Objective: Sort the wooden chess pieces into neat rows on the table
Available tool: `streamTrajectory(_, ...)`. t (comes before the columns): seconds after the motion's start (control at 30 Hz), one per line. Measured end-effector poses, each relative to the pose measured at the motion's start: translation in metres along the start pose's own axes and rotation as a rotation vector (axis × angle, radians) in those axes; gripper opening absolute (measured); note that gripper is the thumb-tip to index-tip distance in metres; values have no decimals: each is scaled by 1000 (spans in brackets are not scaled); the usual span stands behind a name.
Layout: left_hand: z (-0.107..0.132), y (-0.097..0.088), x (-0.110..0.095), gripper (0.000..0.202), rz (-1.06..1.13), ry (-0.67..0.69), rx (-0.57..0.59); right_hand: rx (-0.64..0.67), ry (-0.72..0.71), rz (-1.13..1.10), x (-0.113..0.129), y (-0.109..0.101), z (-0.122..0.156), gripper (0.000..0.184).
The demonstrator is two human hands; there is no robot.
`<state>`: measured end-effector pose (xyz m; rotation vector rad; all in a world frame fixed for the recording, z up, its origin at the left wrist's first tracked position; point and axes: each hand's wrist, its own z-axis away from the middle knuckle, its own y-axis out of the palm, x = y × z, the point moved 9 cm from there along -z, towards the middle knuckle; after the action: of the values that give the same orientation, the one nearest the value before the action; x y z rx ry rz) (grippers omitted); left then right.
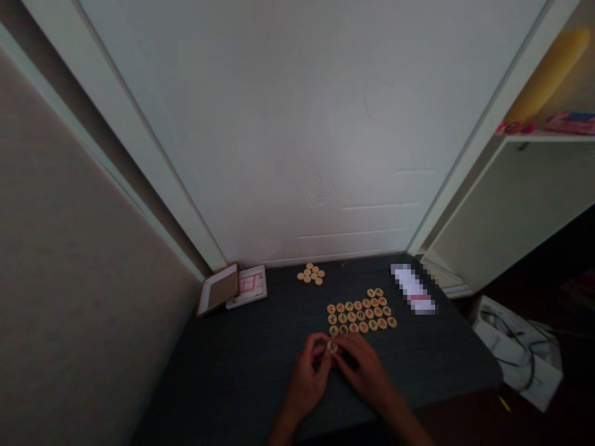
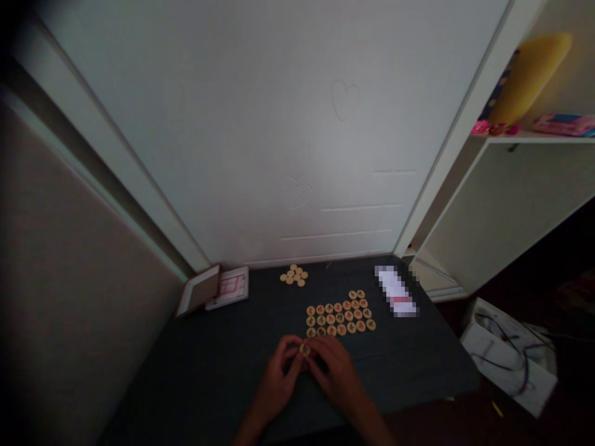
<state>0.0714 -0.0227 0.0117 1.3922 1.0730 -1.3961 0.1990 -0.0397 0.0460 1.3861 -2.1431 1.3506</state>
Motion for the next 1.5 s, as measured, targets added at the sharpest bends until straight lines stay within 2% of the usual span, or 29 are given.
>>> streamTrajectory(0.23,-1,-2,0,20,-25,-3,-36,-13,-12,20,1,0,1,34)
streamTrajectory(0.53,-2,-2,-1,25,78,-51,-38,19,-4,8,-2,4,0,37)
streamTrajectory(0.87,-3,-5,-4,24,-42,-11,-70,32,-18,17,3,3,-3,38)
streamTrajectory(1.27,1,-8,1,33,14,-38,-90,15,-32,16,1,2,-1,37)
streamTrajectory(1.5,-2,-4,3,29,-1,-36,-76,3,-36,29,5,-1,-2,35)
